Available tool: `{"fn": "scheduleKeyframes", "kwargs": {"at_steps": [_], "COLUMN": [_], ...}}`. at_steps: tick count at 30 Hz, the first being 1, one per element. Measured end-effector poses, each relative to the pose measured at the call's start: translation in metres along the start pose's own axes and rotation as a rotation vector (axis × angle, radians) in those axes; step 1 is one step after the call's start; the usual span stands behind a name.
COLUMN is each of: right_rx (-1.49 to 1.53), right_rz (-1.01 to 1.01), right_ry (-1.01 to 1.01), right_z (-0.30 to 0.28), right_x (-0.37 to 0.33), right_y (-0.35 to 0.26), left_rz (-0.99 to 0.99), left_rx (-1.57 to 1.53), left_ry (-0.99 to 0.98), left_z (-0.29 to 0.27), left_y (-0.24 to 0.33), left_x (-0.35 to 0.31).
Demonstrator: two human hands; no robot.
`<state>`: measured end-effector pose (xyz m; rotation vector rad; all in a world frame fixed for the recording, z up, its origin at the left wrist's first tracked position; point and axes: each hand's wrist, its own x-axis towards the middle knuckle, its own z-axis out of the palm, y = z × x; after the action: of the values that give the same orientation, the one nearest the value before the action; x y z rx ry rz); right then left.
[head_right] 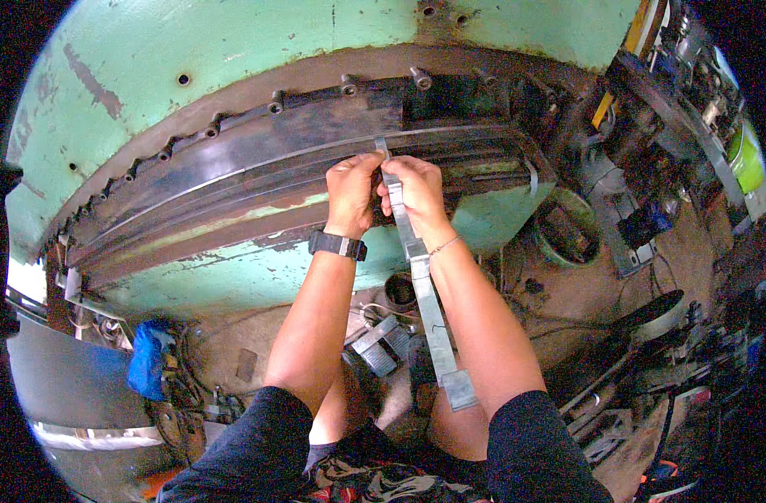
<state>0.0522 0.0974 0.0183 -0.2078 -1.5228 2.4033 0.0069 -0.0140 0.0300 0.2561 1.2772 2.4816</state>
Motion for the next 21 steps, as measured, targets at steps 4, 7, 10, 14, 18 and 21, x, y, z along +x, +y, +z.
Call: {"fn": "scheduleKeyframes", "kwargs": {"at_steps": [4, 7, 10, 14, 18, 21], "right_rx": [0.007, 0.017, 0.014, 0.017, 0.017, 0.019], "right_rz": [0.005, 0.007, 0.013, 0.024, 0.006, 0.011], "right_ry": [0.000, 0.008, 0.023, 0.015, 0.004, 0.004], "right_z": [-0.002, 0.002, 0.004, 0.004, 0.002, 0.003], "right_x": [-0.002, -0.002, -0.002, -0.003, -0.001, 0.000], "right_y": [-0.006, -0.004, -0.006, -0.005, -0.004, -0.003], "left_rz": [-0.016, 0.001, -0.005, 0.047, 0.065, 0.073], "left_rx": [0.009, 0.051, 0.052, 0.074, 0.085, 0.078], "left_ry": [0.025, 0.050, 0.014, 0.070, 0.053, 0.057], "left_z": [0.006, 0.004, 0.004, 0.003, -0.002, -0.004], "left_y": [-0.003, -0.003, 0.000, -0.006, -0.011, -0.014], "left_x": [0.001, 0.004, 0.001, 0.006, 0.011, 0.013]}}
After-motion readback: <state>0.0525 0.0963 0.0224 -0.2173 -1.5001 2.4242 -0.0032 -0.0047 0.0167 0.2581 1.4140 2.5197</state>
